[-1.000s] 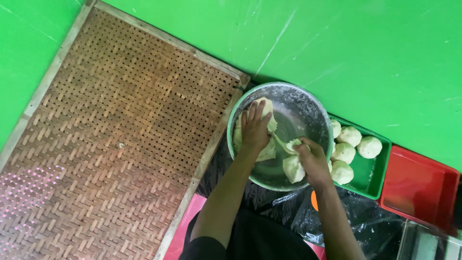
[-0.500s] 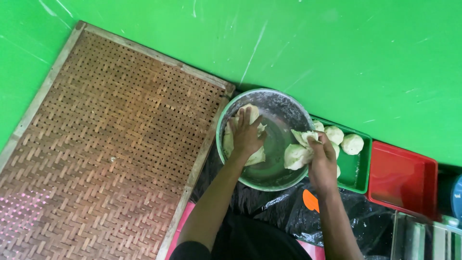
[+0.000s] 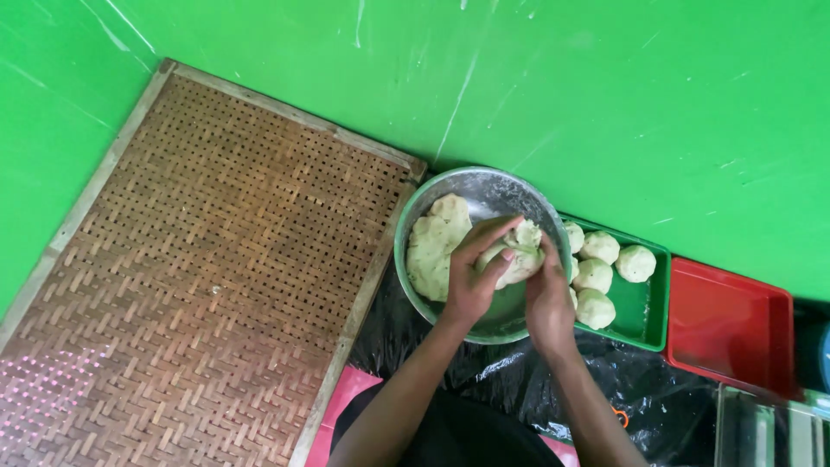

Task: Kneading dough and shaping it into small balls in a bakery production area

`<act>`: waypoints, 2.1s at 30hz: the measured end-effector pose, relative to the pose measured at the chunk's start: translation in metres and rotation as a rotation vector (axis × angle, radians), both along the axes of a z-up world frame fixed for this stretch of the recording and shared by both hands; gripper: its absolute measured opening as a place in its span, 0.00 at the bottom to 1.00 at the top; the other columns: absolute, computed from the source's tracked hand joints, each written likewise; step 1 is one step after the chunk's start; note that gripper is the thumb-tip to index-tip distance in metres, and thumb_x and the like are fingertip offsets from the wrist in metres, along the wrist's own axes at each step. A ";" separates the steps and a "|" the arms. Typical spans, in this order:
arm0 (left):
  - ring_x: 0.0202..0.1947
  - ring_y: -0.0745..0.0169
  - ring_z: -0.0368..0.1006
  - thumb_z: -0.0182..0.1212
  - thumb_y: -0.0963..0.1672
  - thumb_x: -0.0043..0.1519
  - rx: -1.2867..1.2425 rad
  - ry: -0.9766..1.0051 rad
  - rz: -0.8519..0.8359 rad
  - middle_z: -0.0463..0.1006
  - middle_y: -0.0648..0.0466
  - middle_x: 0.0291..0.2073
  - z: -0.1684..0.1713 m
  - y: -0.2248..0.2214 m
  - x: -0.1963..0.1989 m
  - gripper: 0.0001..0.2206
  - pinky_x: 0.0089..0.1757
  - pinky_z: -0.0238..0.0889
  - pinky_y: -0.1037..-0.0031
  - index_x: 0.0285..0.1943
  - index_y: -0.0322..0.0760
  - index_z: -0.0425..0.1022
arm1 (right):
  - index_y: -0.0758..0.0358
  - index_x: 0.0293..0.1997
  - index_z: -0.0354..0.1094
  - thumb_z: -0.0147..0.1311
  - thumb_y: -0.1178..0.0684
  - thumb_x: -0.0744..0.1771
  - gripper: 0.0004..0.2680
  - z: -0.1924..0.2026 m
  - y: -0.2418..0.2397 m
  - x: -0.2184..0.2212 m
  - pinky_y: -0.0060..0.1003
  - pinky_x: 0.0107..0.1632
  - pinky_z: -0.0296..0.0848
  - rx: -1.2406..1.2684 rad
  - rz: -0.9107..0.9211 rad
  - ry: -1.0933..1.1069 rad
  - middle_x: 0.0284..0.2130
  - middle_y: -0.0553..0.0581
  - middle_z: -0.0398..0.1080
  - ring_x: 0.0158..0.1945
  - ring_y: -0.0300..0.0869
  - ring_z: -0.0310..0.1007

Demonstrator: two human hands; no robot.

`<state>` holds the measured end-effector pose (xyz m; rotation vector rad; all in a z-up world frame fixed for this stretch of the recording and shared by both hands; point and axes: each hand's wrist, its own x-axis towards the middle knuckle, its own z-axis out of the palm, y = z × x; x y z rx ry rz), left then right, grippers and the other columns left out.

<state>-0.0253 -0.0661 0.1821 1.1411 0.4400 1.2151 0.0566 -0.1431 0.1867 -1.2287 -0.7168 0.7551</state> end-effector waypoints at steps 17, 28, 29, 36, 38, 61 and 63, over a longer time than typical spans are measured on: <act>0.36 0.66 0.67 0.66 0.43 0.58 -0.530 0.036 0.149 0.74 0.53 0.29 -0.022 -0.033 0.016 0.05 0.41 0.64 0.66 0.40 0.39 0.79 | 0.52 0.80 0.36 0.04 0.26 0.68 0.34 0.071 0.010 -0.018 0.68 0.72 0.34 -0.314 0.235 -0.625 0.74 0.72 0.40 0.76 0.71 0.34; 0.17 0.62 0.61 0.60 0.42 0.53 -0.996 -0.155 0.219 0.64 0.51 0.14 -0.002 -0.014 0.007 0.09 0.25 0.57 0.69 0.20 0.34 0.69 | 0.72 0.71 0.53 0.31 0.28 0.69 0.33 0.020 -0.010 -0.028 0.69 0.71 0.45 0.158 0.149 -0.753 0.67 0.76 0.55 0.72 0.70 0.49; 0.26 0.59 0.67 0.63 0.47 0.54 -1.132 -0.141 0.197 0.71 0.49 0.22 -0.008 -0.013 0.007 0.10 0.34 0.63 0.69 0.30 0.34 0.73 | 0.72 0.70 0.56 0.35 0.29 0.69 0.31 0.015 -0.011 -0.027 0.66 0.72 0.46 0.169 0.099 -0.808 0.66 0.74 0.57 0.72 0.68 0.51; 0.35 0.65 0.64 0.40 0.42 0.61 -0.853 0.063 -0.065 0.67 0.56 0.31 0.057 -0.033 -0.010 0.13 0.40 0.59 0.76 0.49 0.38 0.68 | 0.70 0.53 0.72 0.47 0.33 0.68 0.24 0.028 -0.006 -0.027 0.54 0.59 0.65 0.254 -0.163 -0.912 0.47 0.65 0.70 0.52 0.57 0.69; 0.33 0.67 0.62 0.40 0.42 0.61 -0.814 0.014 -0.037 0.65 0.58 0.30 0.063 -0.041 -0.008 0.11 0.38 0.58 0.77 0.49 0.40 0.67 | 0.69 0.49 0.73 0.49 0.36 0.68 0.21 0.036 -0.001 -0.021 0.51 0.54 0.67 0.262 -0.176 -0.902 0.42 0.63 0.72 0.47 0.55 0.70; 0.59 0.41 0.73 0.51 0.42 0.71 0.030 -0.092 0.193 0.79 0.34 0.50 0.036 -0.046 0.002 0.12 0.65 0.54 0.49 0.50 0.25 0.79 | 0.67 0.48 0.65 0.16 0.29 0.72 0.30 0.058 0.022 -0.008 0.56 0.66 0.57 -0.376 -0.147 -0.279 0.44 0.73 0.69 0.56 0.63 0.68; 0.43 0.61 0.77 0.59 0.40 0.66 -0.099 -0.049 0.193 0.81 0.46 0.37 0.013 -0.048 0.008 0.06 0.52 0.67 0.58 0.45 0.29 0.80 | 0.66 0.61 0.54 0.14 0.31 0.72 0.28 0.061 0.021 -0.009 0.63 0.64 0.57 -0.362 -0.098 -0.269 0.52 0.78 0.66 0.58 0.70 0.65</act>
